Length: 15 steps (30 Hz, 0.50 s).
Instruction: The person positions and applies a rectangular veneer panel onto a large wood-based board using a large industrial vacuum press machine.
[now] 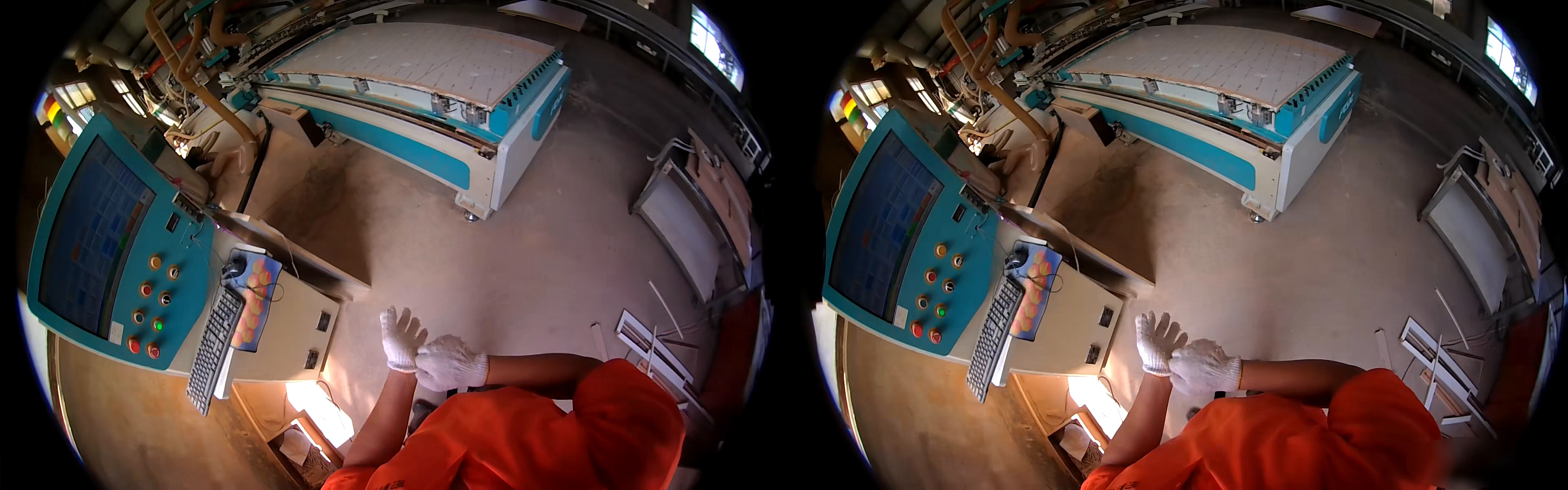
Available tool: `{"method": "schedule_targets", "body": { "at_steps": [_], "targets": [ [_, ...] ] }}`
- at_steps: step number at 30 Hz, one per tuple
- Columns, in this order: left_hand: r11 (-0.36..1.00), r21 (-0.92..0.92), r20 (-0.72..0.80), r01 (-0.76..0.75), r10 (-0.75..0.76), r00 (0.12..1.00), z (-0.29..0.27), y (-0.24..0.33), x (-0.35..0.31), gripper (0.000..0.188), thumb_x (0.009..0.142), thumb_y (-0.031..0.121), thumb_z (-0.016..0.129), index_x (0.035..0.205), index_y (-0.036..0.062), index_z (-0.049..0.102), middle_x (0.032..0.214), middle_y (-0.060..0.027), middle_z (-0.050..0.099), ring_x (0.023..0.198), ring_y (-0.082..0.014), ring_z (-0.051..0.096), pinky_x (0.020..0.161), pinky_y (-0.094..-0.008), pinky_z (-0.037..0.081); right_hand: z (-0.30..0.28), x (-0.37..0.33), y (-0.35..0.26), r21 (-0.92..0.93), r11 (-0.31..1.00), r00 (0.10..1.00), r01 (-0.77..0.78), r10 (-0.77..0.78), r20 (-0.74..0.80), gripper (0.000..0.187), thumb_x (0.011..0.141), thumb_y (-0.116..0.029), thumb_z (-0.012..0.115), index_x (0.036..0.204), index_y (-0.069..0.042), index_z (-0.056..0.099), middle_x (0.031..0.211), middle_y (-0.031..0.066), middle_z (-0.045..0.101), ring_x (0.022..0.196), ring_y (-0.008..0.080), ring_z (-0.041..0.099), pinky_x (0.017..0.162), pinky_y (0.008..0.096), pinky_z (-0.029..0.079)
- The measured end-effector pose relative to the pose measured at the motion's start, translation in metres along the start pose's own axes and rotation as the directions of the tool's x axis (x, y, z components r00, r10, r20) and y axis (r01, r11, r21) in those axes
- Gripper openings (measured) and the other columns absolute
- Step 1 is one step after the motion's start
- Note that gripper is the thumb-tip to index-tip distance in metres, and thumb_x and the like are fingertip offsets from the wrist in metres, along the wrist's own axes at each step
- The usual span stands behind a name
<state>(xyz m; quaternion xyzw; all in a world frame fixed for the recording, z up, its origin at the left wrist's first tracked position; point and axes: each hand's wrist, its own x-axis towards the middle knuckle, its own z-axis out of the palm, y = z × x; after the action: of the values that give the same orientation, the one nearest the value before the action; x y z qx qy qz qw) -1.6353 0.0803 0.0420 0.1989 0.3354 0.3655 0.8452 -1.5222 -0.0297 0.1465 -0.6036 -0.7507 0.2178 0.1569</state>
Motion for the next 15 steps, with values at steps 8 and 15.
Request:
{"method": "schedule_targets", "body": {
  "at_steps": [8, 15],
  "targets": [
    [0.940, 0.239, 0.239, 0.246, -0.302, 0.923, 0.194, -0.051, 0.157, 0.063, 0.102, 0.052, 0.052, 0.139, 0.0013, 0.054, 0.135, -0.0136, 0.058, 0.125, -0.0332, 0.054, 0.106, -0.0440, 0.044, -0.065, 0.004, 0.163, -0.031, 0.993, 0.858, 0.116, -0.116, -0.500, 0.025, 0.080, -0.022, 0.063, 0.062, -0.005, 0.059, 0.069, 0.0115, 0.061, 0.061, 0.0343, 0.061, 0.053, 0.0484, 0.049],
    [0.886, 0.378, 0.336, 0.268, -0.402, 0.852, 0.289, -0.054, 0.266, 0.065, 0.103, 0.053, 0.051, 0.147, 0.0056, 0.050, 0.144, -0.0094, 0.054, 0.122, -0.0238, 0.054, 0.104, -0.0381, 0.042, -0.134, 0.060, 0.253, -0.063, 0.996, 0.862, 0.055, -0.079, -0.501, 0.021, 0.078, -0.017, 0.065, 0.063, -0.006, 0.057, 0.070, 0.0112, 0.057, 0.064, 0.0323, 0.059, 0.055, 0.0465, 0.047]
  ]
}}
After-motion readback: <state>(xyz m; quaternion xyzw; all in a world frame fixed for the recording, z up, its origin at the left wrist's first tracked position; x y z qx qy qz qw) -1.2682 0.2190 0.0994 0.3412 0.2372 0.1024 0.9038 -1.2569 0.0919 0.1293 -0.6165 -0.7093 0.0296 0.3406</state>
